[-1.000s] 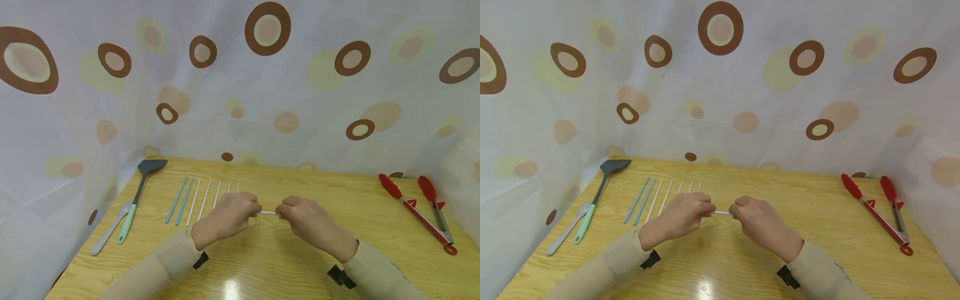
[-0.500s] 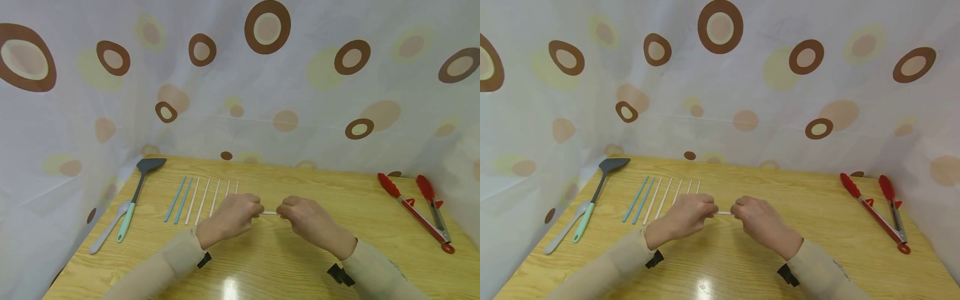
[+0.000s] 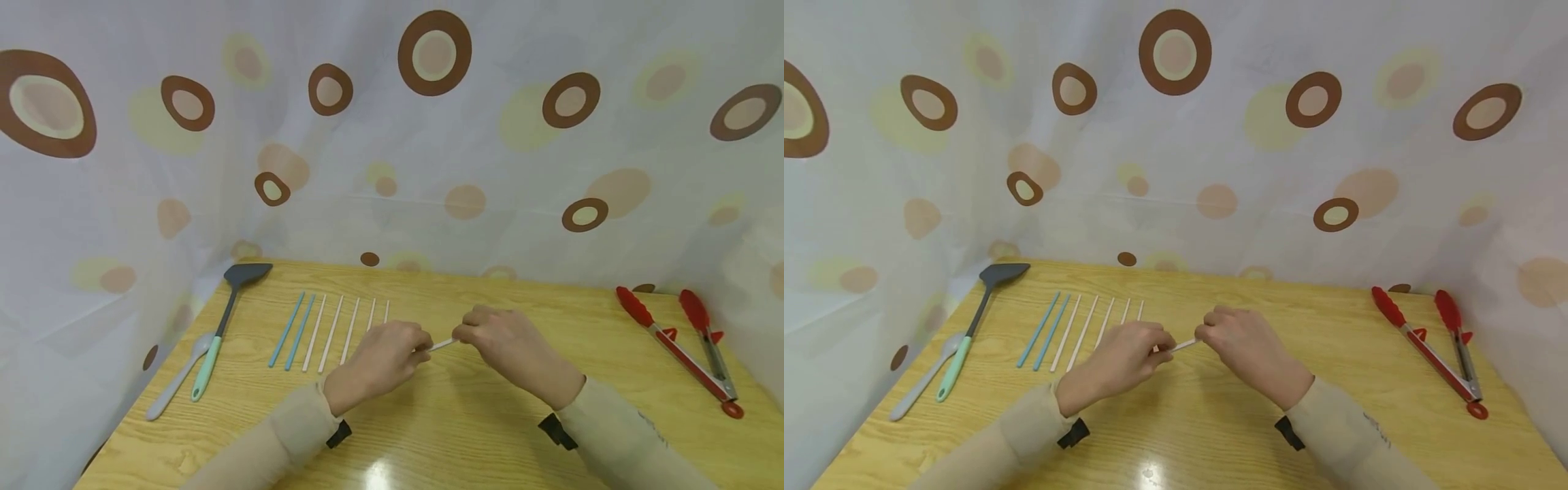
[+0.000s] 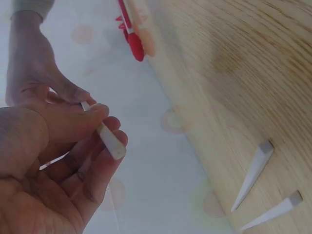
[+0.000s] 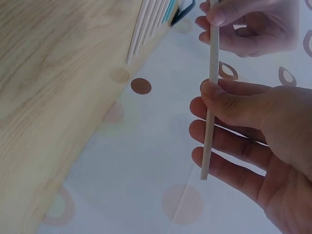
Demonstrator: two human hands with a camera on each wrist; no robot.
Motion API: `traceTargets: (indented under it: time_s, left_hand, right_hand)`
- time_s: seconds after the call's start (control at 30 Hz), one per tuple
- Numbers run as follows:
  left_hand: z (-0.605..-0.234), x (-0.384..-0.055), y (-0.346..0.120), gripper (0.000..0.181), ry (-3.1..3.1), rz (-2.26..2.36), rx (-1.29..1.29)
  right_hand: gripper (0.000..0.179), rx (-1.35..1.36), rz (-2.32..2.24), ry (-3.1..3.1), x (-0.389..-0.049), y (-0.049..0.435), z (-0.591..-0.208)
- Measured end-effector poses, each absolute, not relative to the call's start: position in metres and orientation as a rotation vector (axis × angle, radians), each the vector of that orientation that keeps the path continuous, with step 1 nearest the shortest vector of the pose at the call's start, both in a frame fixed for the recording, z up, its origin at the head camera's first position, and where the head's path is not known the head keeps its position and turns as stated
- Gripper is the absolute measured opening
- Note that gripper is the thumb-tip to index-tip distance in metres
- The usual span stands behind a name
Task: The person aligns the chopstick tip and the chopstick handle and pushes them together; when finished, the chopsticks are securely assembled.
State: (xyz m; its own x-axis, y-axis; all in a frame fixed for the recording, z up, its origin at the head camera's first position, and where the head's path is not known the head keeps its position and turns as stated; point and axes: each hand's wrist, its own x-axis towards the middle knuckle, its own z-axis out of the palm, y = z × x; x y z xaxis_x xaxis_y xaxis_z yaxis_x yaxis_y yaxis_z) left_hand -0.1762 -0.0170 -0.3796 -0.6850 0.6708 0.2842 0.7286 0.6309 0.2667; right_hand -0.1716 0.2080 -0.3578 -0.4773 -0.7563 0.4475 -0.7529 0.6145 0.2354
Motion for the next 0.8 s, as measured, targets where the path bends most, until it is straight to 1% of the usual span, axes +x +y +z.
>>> traceTargets:
  time_s: [0.2,0.33,0.47,0.53,0.67,0.8]
  left_hand:
    - [-0.381,-0.179,-0.015,0.010,-2.798,-0.920,-1.136]
    - [-0.384,-0.184,-0.016,0.008,-2.838,-1.258,-1.081]
    - [-0.388,-0.191,-0.018,0.007,-2.828,-1.756,-0.921]
    - [-0.390,-0.194,-0.019,0.010,-2.794,-1.968,-0.814]
    - [-0.393,-0.199,-0.020,0.018,-2.715,-2.231,-0.624]
    - [-0.394,-0.203,-0.020,0.023,-2.655,-2.362,-0.526]
  right_hand:
    - [0.030,1.188,0.026,-2.319,-0.179,0.205,-0.356]
    - [0.032,1.213,0.066,-2.302,-0.186,0.203,-0.355]
    - [0.033,1.210,0.130,-2.297,-0.195,0.201,-0.358]
    - [0.032,1.180,0.235,-2.309,-0.200,0.200,-0.361]
    - [0.031,1.085,0.501,-2.327,-0.211,0.197,-0.370]
    - [0.034,0.993,0.724,-2.371,-0.218,0.191,-0.376]
